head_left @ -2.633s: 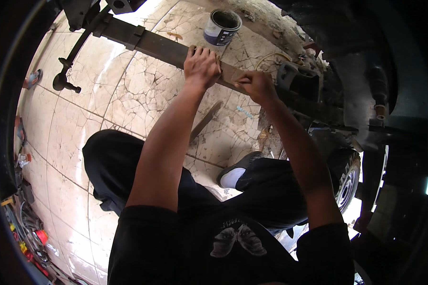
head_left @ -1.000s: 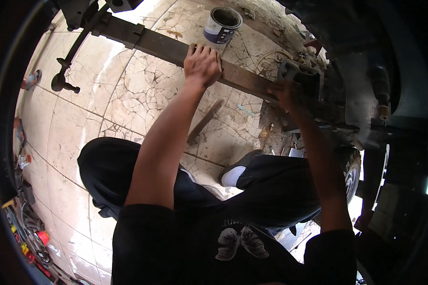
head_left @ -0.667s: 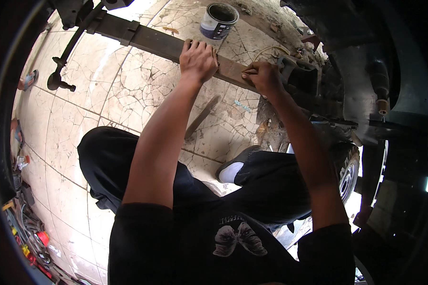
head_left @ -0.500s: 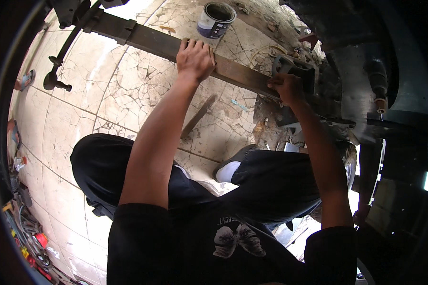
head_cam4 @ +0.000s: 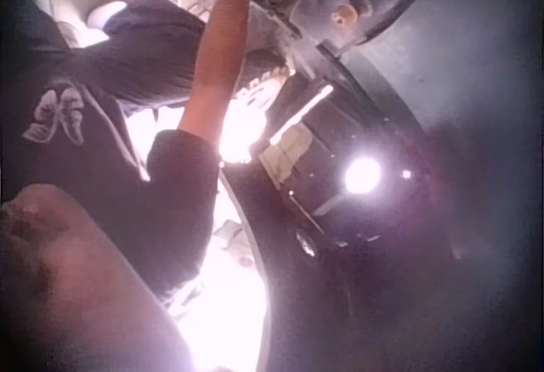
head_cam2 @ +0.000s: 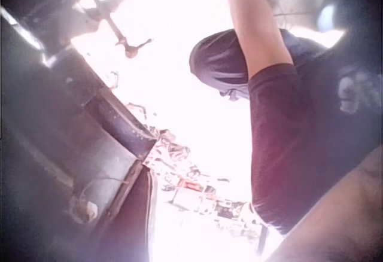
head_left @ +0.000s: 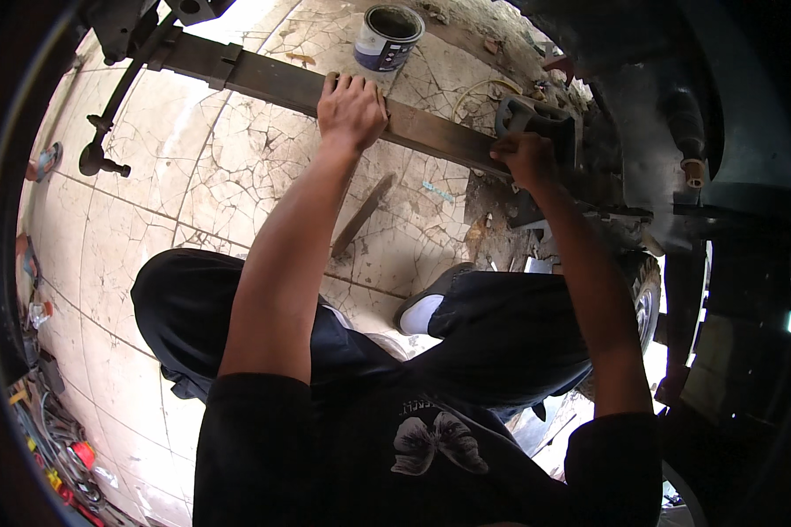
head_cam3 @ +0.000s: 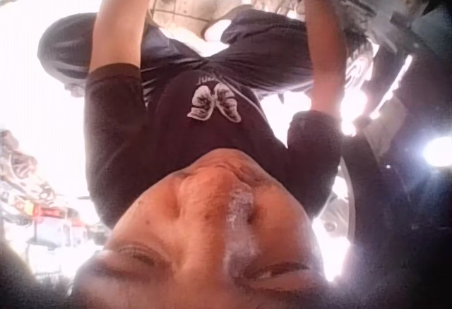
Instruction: The person sits under a vehicle and repeatedly scrubs a metal frame section with a small abrasive tool, then briefly uses a hammer to tap the same area. The person continues scrubbing the frame throughout the clip.
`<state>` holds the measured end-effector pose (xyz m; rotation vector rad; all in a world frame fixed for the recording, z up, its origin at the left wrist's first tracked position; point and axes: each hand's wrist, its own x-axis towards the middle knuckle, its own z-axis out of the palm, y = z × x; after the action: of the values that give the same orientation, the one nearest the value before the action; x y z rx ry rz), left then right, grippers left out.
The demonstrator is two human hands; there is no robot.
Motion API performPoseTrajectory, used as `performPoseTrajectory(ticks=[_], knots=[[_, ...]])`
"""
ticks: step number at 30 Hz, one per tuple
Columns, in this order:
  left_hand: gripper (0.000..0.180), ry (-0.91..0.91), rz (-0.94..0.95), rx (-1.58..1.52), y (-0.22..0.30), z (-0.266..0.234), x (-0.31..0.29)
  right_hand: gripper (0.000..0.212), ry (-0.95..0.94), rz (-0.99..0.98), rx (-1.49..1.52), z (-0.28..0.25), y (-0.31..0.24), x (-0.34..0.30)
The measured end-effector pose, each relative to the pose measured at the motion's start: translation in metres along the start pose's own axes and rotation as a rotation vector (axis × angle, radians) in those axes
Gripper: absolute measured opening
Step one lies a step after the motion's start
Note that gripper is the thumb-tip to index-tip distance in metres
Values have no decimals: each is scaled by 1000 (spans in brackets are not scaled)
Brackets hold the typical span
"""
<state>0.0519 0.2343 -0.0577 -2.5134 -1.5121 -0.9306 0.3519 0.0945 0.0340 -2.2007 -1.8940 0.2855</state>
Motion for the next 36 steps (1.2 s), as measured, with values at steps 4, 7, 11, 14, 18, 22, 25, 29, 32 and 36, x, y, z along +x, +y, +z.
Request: performPoseTrajectory(ticks=[4, 7, 11, 14, 18, 22, 25, 29, 32, 36], knots=[[33, -81, -21, 6, 6, -6, 3, 23, 53, -78, 146, 39, -44, 24], [35, -104, 3, 22, 11, -5, 7, 21, 55, -108, 365, 67, -84, 35], [34, -137, -37, 38, -10, -8, 2, 19, 286, 42, 529, 83, -181, -61], [33, -274, -3, -57, 2, -20, 11, 23, 241, 439, 1002, 132, -162, -151], [40, -373, 46, -97, -9, -26, 13, 18, 316, 616, 1262, 157, -131, -154], [42, -377, 23, -40, -11, -27, 12, 15, 505, 457, 932, 93, -103, -112], [42, -404, 27, 12, -9, -27, 13, 13, 464, 446, 468, 31, -84, -84], [43, -344, 48, 64, 2, -25, 10, 11, 370, 317, 170, 22, -45, -44], [43, -320, 53, 53, -1, -24, 9, 11, 286, 376, 149, 33, -46, -37], [41, -328, 44, 41, 4, -28, 11, 15, 332, 346, 189, 53, -56, -29]])
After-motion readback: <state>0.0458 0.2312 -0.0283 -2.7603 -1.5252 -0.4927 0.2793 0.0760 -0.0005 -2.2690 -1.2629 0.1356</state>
